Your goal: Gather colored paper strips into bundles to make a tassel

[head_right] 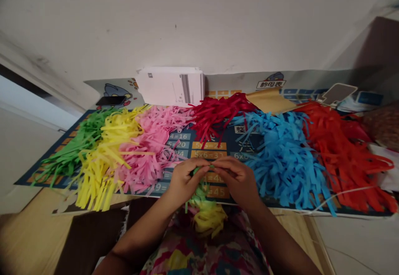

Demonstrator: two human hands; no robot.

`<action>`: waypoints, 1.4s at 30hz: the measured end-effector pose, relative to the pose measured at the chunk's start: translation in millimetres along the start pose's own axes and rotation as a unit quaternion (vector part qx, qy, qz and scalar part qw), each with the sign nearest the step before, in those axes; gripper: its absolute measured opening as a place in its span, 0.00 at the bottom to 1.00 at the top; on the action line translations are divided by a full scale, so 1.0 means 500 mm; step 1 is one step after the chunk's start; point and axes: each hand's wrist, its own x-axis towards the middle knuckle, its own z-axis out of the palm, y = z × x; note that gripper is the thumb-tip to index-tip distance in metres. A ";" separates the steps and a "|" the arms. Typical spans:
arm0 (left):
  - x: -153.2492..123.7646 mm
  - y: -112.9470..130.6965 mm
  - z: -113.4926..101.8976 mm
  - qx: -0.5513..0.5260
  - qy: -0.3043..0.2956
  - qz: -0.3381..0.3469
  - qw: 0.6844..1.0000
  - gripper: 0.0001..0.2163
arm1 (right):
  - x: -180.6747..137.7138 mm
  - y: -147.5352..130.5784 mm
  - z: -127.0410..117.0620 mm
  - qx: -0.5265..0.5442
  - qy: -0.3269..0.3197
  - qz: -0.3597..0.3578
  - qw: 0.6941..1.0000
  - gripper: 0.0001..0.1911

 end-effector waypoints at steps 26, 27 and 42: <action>-0.012 0.021 -0.029 0.160 -0.070 0.067 0.982 0.05 | -0.029 -0.010 -0.011 -0.097 0.021 -0.027 0.995 0.05; -0.012 0.022 -0.029 0.154 -0.080 0.060 0.983 0.04 | -0.028 -0.012 -0.011 -0.096 0.019 -0.028 0.995 0.05; 0.001 0.009 -0.016 0.061 -0.074 0.082 0.992 0.05 | -0.027 0.000 -0.014 -0.076 0.018 -0.055 0.995 0.04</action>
